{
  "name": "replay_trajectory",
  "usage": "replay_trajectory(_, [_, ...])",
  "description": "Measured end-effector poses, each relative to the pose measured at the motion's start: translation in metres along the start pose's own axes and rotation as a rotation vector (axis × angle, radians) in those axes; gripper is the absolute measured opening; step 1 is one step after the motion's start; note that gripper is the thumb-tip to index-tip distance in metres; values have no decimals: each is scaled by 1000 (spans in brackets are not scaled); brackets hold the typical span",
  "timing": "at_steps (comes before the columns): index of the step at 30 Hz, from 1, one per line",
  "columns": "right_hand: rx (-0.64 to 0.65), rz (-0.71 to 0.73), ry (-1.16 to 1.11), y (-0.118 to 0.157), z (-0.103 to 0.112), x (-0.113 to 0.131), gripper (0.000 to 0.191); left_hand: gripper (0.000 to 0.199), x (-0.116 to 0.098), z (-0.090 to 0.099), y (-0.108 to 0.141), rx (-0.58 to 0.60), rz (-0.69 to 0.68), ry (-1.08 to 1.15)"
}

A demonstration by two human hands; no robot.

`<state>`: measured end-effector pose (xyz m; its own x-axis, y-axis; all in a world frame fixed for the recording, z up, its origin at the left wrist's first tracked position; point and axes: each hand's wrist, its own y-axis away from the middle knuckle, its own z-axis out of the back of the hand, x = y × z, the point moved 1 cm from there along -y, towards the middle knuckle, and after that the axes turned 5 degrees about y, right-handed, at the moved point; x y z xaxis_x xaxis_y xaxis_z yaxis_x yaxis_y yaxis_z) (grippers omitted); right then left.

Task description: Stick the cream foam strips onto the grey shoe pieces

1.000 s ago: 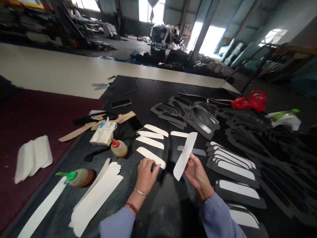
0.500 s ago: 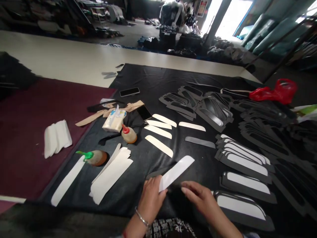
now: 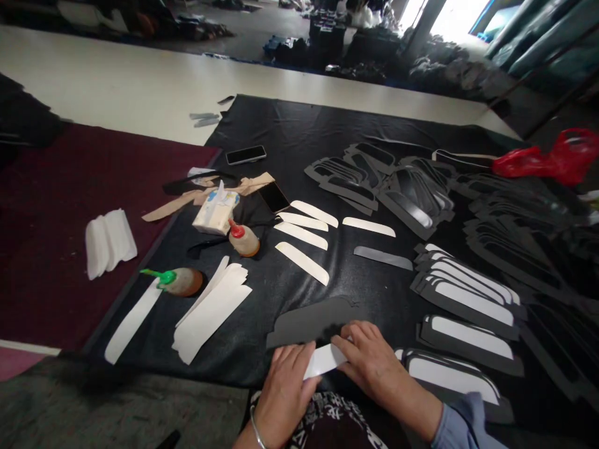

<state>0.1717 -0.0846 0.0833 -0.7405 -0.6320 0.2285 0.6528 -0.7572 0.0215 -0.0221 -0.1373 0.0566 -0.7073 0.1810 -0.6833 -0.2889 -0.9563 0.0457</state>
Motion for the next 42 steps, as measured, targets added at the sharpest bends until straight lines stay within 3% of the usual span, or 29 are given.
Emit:
replay_trajectory(3, [-7, -95, -88, 6, -2, -28, 27, 76, 19, -11, 2, -147, 72, -115])
replay_trajectory(6, [-4, -311, -215, 8, -12, -59, 28, 80, 41, -23, 2, -251, 181, -229])
replay_trajectory(9, [23, -470, -354, 5, -23, -73, 31, 71, 53, -32, 0, -250, 187, -238])
replay_trajectory(15, [64, -578, -461, 13, -29, -68, 34, 65, 48, -31, -10, -173, 183, -222])
replay_trajectory(18, [21, -524, -389, 20, -28, -71, 32, 67, 44, -27, -14, -126, 189, -203])
replay_trajectory(21, [-76, -370, -266, 14, -23, -68, 27, 70, 41, -23, -12, -137, 180, -173])
replay_trajectory(24, [-27, -212, -160, -6, -17, -53, 23, 63, 37, -20, -6, -258, 159, -134])
replay_trajectory(27, [77, -96, -67, -30, -14, -32, 24, 39, 34, -16, -1, -430, 142, -103])
replay_trajectory(29, [119, -34, -15, -44, -15, -21, 26, 26, 31, -15, -1, -476, 109, -102])
replay_trajectory(33, [153, 51, 66, -58, -20, -11, 29, 23, 30, -14, -8, -424, 58, -153])
replay_trajectory(42, [117, 103, 115, -59, -28, -14, 31, 28, 32, -16, -17, -273, 116, -205])
